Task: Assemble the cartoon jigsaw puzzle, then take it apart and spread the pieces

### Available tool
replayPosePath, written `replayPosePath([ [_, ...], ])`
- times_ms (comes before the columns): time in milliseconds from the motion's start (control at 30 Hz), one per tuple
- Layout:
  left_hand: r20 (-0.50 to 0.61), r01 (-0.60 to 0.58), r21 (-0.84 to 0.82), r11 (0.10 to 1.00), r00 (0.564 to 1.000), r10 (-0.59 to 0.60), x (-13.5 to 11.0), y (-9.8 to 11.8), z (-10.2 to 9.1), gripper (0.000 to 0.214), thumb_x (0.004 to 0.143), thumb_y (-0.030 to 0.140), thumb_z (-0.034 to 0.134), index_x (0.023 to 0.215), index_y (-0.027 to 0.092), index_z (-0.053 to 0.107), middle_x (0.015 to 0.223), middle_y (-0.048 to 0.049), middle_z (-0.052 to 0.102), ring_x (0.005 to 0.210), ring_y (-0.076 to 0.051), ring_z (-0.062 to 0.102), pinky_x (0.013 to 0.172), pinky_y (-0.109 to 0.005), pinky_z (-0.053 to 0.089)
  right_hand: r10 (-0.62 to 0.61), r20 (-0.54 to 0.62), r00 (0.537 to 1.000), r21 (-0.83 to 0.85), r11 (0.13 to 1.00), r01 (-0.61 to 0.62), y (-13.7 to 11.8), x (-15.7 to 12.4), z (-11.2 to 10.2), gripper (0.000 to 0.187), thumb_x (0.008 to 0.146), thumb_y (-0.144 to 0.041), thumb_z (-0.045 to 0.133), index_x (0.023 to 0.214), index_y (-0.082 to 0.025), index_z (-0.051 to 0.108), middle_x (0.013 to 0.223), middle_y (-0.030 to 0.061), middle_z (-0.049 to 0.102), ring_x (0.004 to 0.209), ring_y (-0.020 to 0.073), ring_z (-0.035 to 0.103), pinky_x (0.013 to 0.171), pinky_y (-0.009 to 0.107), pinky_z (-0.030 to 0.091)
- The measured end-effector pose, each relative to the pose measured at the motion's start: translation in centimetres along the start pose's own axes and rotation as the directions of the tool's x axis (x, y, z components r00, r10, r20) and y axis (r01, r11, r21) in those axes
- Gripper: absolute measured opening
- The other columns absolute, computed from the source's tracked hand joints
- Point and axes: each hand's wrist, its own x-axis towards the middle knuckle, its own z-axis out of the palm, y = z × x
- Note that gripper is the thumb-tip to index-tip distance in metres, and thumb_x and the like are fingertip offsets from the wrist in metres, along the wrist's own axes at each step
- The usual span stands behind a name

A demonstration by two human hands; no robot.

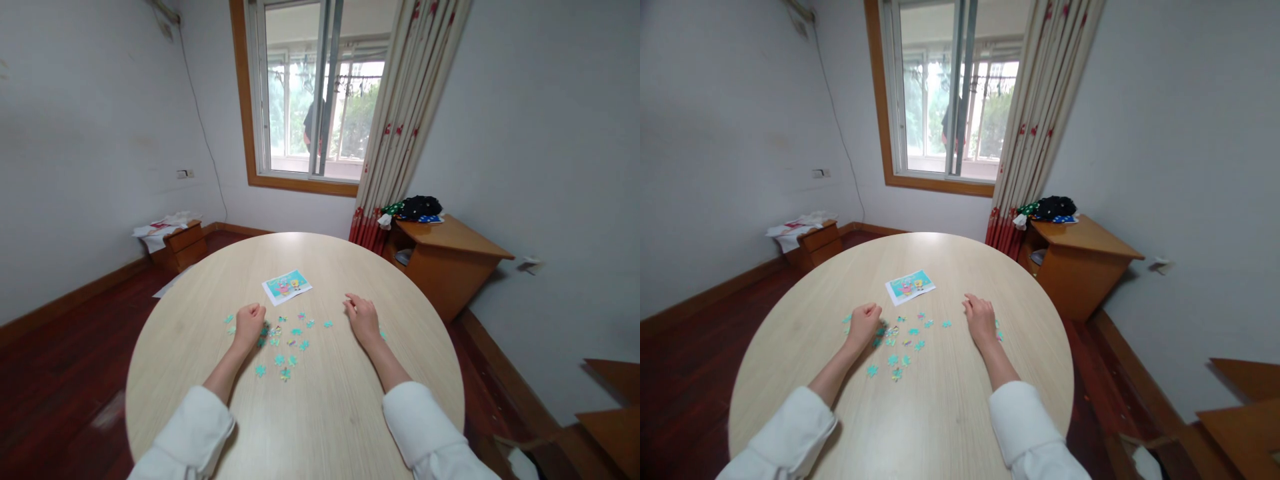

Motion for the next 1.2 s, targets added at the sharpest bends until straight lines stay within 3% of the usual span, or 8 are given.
replayPosePath([
  [167, 0.001, -0.002, 0.002, 1.000, 1.000, 0.002, 0.0, -0.2, 0.1, 0.028, 0.060, 0.034, 0.042, 0.048, 0.024, 0.018, 0.047, 0.0071, 0.016, 0.045, -0.008, 0.019, 0.046, -0.023, 0.014, -0.057, 0.063, 0.996, 0.014, 0.998, 0.056, -2.8, 0.5, 1.0, 0.017, 0.089, -0.021, 0.049, 0.081, -0.018, 0.064, 0.081, 0.0049, 0.069, 0.080, 0.0179, 0.059, 0.077, 0.030, 0.034],
  [300, 0.000, 0.005, 0.005, 1.000, 1.000, -0.005, 0.0, -0.2, 0.1, 0.028, 0.061, 0.033, 0.041, 0.049, 0.024, 0.018, 0.047, 0.0071, 0.016, 0.045, -0.008, 0.019, 0.045, -0.023, 0.014, -0.064, 0.123, 0.990, -0.070, 0.995, 0.073, -4.0, 1.0, 2.1, 0.014, 0.084, -0.018, 0.056, 0.072, -0.020, 0.063, 0.082, 0.0039, 0.067, 0.087, 0.0187, 0.056, 0.076, 0.030, 0.032],
  [467, -0.003, 0.007, 0.000, 1.000, 1.000, -0.007, 0.0, 0.0, 0.0, 0.028, 0.061, 0.033, 0.042, 0.048, 0.024, 0.018, 0.047, 0.0069, 0.016, 0.045, -0.008, 0.020, 0.045, -0.023, 0.014, -0.069, 0.212, 0.975, -0.130, 0.987, 0.098, -4.0, 1.1, 2.5, 0.014, 0.084, -0.021, 0.058, 0.071, -0.020, 0.064, 0.083, 0.0032, 0.066, 0.086, 0.0180, 0.056, 0.077, 0.031, 0.030],
  [733, -0.003, 0.019, -0.005, 1.000, 1.000, -0.019, 0.0, 0.2, 0.0, 0.029, 0.059, 0.032, 0.043, 0.046, 0.024, 0.019, 0.046, 0.0065, 0.016, 0.046, -0.008, 0.019, 0.046, -0.023, 0.014, -0.071, 0.246, 0.967, -0.112, 0.989, 0.101, -4.3, 0.5, 2.1, 0.016, 0.086, -0.021, 0.055, 0.076, -0.020, 0.067, 0.083, 0.0032, 0.069, 0.085, 0.0166, 0.058, 0.080, 0.031, 0.030],
  [867, 0.000, 0.018, -0.014, 1.000, 1.000, -0.018, 0.1, 0.1, -0.1, 0.029, 0.059, 0.033, 0.043, 0.046, 0.024, 0.019, 0.047, 0.0066, 0.016, 0.047, -0.009, 0.019, 0.047, -0.023, 0.013, -0.084, 0.127, 0.988, -0.074, 0.993, 0.094, -3.8, 0.3, 1.0, 0.018, 0.088, -0.020, 0.050, 0.080, -0.019, 0.067, 0.085, 0.0042, 0.070, 0.087, 0.0170, 0.058, 0.081, 0.031, 0.030],
  [1000, -0.007, 0.000, -0.005, 1.000, 1.000, 0.000, 0.1, 0.0, -0.2, 0.029, 0.059, 0.034, 0.042, 0.048, 0.024, 0.018, 0.048, 0.0066, 0.015, 0.047, -0.008, 0.019, 0.047, -0.023, 0.013, 0.013, -0.002, 1.000, -0.096, 0.995, -0.013, -1.9, 0.0, -0.9, 0.020, 0.089, -0.025, 0.048, 0.087, -0.018, 0.067, 0.092, 0.0078, 0.069, 0.091, 0.0202, 0.057, 0.080, 0.033, 0.031],
  [1133, -0.006, -0.002, 0.012, 1.000, 1.000, 0.002, 0.1, 0.1, -0.1, 0.028, 0.060, 0.034, 0.041, 0.047, 0.024, 0.018, 0.048, 0.0063, 0.016, 0.046, -0.008, 0.019, 0.046, -0.024, 0.014, 0.130, 0.080, 0.988, -0.149, 0.982, -0.117, -0.1, -0.8, -2.0, 0.026, 0.082, -0.030, 0.058, 0.105, -0.018, 0.064, 0.106, 0.0097, 0.065, 0.097, 0.0225, 0.056, 0.081, 0.034, 0.032],
  [1200, -0.008, 0.006, 0.009, 1.000, 1.000, -0.006, 0.1, 0.2, -0.1, 0.028, 0.060, 0.033, 0.042, 0.047, 0.024, 0.018, 0.047, 0.0063, 0.017, 0.045, -0.008, 0.019, 0.045, -0.024, 0.014, 0.167, 0.157, 0.973, -0.167, 0.976, -0.141, 0.3, -1.1, -2.1, 0.028, 0.080, -0.031, 0.061, 0.105, -0.019, 0.064, 0.106, 0.0087, 0.065, 0.098, 0.0225, 0.057, 0.082, 0.035, 0.032],
])
